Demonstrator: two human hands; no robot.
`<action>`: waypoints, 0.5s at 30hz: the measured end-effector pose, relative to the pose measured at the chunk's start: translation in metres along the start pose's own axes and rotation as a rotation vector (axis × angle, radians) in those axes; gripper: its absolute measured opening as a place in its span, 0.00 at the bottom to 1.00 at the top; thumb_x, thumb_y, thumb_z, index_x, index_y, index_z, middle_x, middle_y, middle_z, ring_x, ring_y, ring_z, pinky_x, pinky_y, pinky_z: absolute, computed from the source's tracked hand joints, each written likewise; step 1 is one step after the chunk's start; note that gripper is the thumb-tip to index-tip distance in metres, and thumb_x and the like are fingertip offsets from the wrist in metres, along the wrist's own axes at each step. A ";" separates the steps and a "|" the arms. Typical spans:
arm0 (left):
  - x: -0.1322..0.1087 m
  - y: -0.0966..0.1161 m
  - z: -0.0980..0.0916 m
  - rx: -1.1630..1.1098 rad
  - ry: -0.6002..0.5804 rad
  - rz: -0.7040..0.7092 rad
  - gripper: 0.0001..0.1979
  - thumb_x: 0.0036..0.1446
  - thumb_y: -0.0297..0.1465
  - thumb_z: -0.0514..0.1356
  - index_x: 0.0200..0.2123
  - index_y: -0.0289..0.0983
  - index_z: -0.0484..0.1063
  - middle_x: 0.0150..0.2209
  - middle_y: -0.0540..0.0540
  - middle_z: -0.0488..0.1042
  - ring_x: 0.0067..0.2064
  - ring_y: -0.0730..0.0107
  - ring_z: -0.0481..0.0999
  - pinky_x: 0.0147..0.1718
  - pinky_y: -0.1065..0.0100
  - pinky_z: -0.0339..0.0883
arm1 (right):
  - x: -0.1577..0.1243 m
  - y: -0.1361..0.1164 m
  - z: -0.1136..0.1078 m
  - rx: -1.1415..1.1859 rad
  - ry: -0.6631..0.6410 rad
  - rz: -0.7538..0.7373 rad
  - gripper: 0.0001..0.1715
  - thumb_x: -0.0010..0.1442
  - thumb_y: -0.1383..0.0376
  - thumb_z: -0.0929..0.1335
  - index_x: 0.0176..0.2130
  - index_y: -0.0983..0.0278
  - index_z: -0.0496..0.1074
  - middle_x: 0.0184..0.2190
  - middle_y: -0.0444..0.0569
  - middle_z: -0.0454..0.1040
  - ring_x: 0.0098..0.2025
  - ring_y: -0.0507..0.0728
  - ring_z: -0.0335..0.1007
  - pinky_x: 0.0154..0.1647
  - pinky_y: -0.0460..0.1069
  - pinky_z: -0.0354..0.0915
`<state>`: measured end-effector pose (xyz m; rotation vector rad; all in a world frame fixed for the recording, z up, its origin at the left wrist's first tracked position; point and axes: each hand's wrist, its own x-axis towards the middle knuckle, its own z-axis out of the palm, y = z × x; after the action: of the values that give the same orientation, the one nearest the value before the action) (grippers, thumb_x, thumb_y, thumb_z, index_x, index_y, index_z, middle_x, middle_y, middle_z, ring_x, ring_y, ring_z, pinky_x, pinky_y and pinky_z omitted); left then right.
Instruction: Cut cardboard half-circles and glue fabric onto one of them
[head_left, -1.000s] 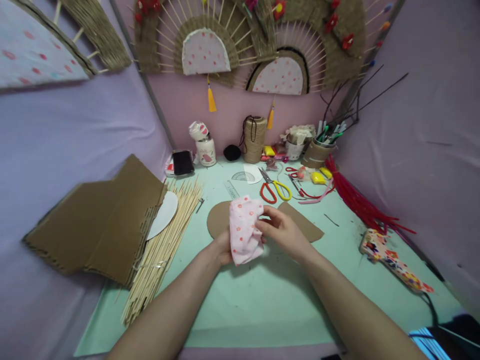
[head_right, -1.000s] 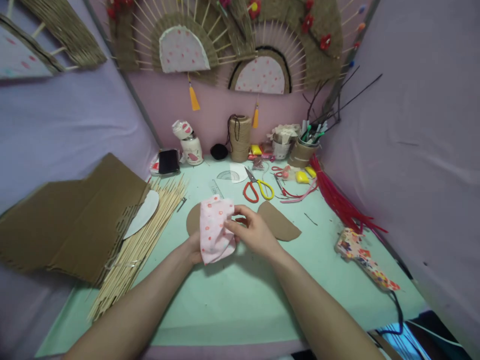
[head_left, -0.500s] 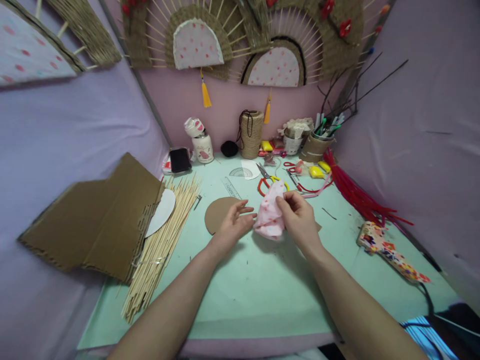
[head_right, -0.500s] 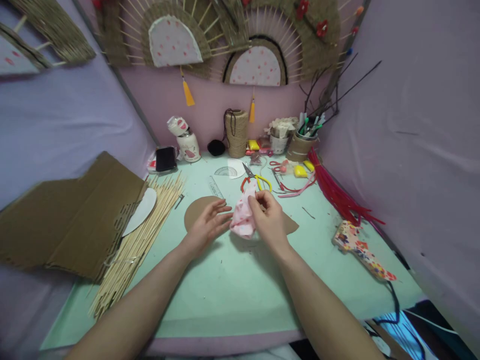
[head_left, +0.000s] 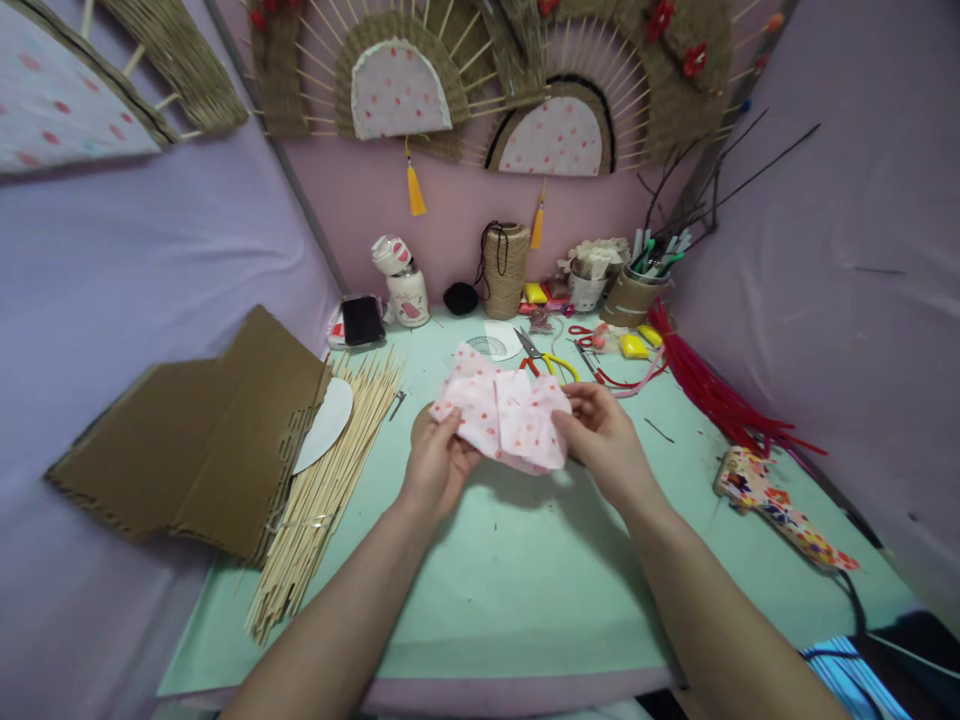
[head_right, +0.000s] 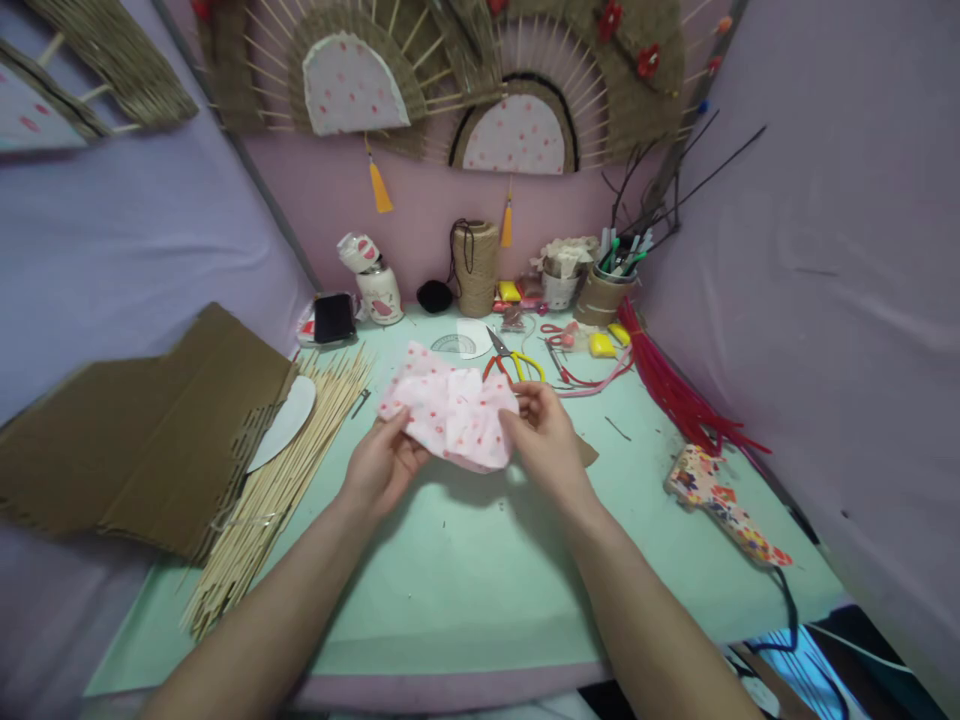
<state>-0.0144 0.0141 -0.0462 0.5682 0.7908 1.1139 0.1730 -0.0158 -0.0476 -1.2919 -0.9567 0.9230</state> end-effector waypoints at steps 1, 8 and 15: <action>-0.008 0.004 0.001 -0.043 0.008 0.006 0.13 0.57 0.31 0.61 0.47 0.36 0.70 0.47 0.39 0.77 0.49 0.59 0.76 0.48 0.58 0.71 | -0.003 0.000 -0.006 0.073 0.016 0.036 0.22 0.49 0.60 0.72 0.43 0.59 0.65 0.35 0.44 0.71 0.32 0.53 0.70 0.30 0.48 0.67; -0.076 -0.016 -0.027 -0.056 0.261 -0.017 0.19 0.54 0.26 0.62 0.51 0.38 0.69 0.50 0.39 0.75 0.54 0.59 0.73 0.54 0.57 0.67 | -0.035 0.022 -0.040 -0.061 0.243 0.037 0.21 0.54 0.54 0.70 0.45 0.58 0.64 0.44 0.49 0.68 0.45 0.58 0.71 0.44 0.54 0.69; -0.087 -0.015 -0.057 0.282 0.349 0.103 0.26 0.51 0.33 0.64 0.54 0.41 0.64 0.53 0.42 0.72 0.53 0.62 0.73 0.51 0.58 0.68 | -0.052 0.018 -0.036 -0.716 -0.050 -0.118 0.20 0.55 0.50 0.68 0.39 0.62 0.71 0.39 0.53 0.74 0.42 0.62 0.70 0.44 0.56 0.63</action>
<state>-0.0703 -0.0719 -0.0685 0.6645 1.2460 1.2223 0.1889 -0.0761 -0.0698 -1.7820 -1.4615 0.5274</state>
